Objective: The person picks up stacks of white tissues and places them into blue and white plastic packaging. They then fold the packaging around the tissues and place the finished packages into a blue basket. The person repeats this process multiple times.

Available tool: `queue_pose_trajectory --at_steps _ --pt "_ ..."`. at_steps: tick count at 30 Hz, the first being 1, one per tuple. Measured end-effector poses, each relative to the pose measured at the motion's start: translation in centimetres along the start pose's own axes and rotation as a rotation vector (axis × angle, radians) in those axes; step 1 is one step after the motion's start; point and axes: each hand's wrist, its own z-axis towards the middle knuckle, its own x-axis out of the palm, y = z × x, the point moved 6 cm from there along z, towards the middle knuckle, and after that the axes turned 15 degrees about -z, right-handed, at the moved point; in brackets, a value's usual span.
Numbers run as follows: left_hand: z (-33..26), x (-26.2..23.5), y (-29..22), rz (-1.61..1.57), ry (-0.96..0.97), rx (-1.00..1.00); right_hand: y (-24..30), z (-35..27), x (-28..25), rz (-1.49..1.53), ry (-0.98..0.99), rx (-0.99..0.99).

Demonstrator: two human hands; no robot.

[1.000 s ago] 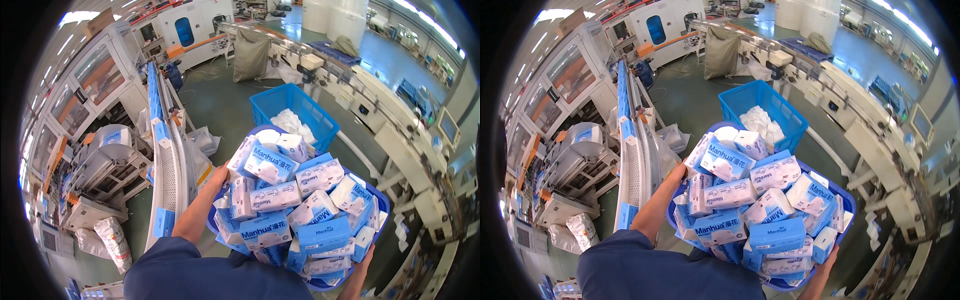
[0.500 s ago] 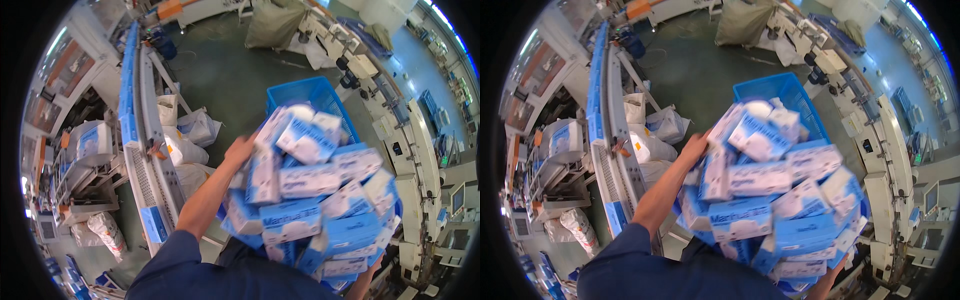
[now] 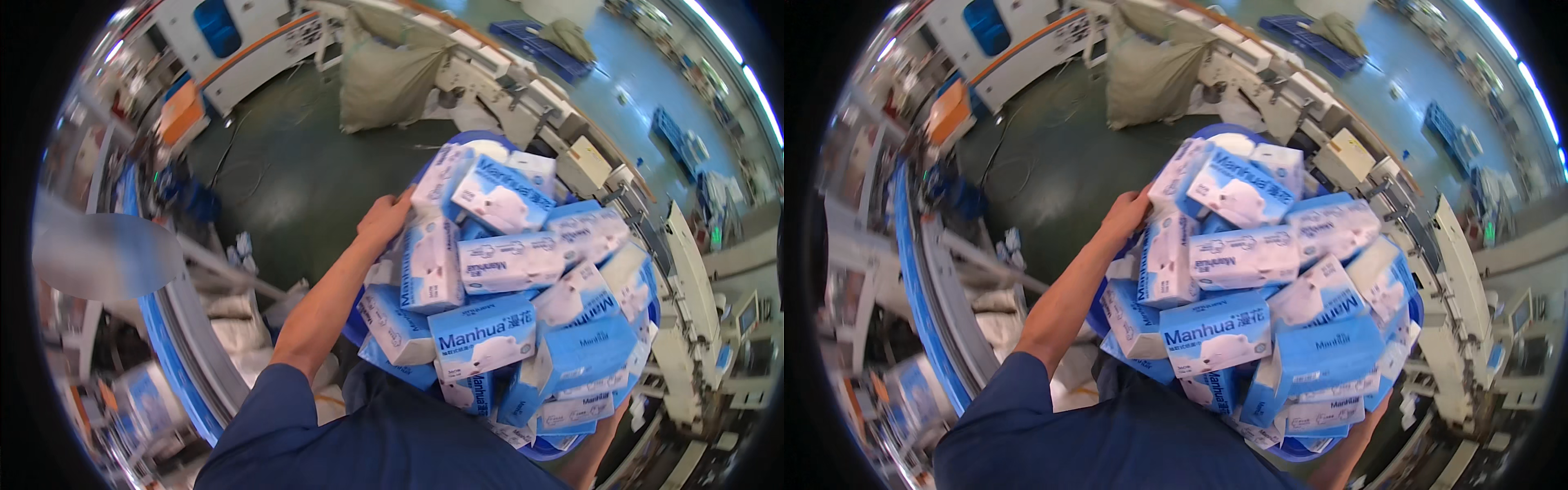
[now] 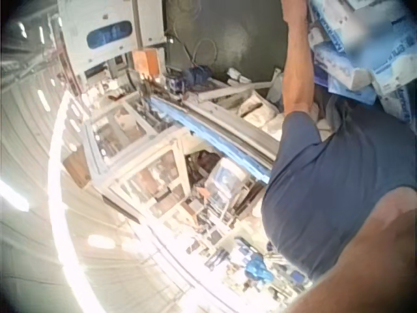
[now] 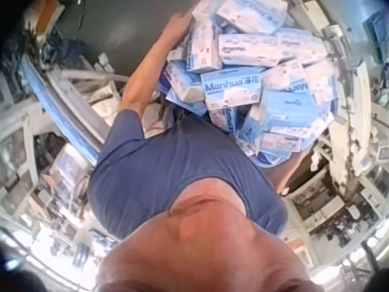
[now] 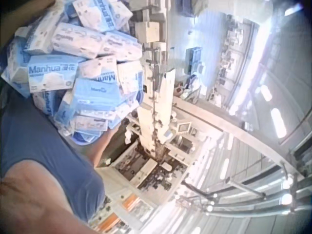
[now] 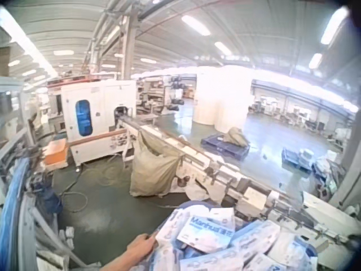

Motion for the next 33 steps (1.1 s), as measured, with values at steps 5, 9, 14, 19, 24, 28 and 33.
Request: queue_pose_trajectory --at_steps 5,9,14,19,24,28,33 --pt "-17.4 12.3 13.1 -0.034 0.152 -0.115 -7.2 -10.5 -21.9 -0.389 -0.064 -0.029" --pt "-17.4 15.0 10.3 -0.014 0.274 -0.011 -16.4 -14.4 -25.1 0.104 -0.205 0.406" --pt "-16.8 17.6 8.0 0.016 0.342 -0.045 -13.5 -20.2 -28.4 -0.116 -0.322 0.366" --pt "-18.3 18.6 4.3 -0.092 0.404 -0.136 -8.3 -25.3 -25.8 -0.005 -0.407 0.531" --pt "-17.7 19.7 3.5 -0.058 0.4 -0.23 -8.7 -28.7 -26.7 0.15 -0.543 0.781" --pt "-15.3 20.6 5.1 0.022 0.431 -0.212 -8.1 -29.6 -26.9 0.113 -0.546 0.74" --pt "-16.1 21.5 5.8 0.068 0.484 -0.292 -8.1 -30.6 -27.9 0.062 -0.619 0.901"
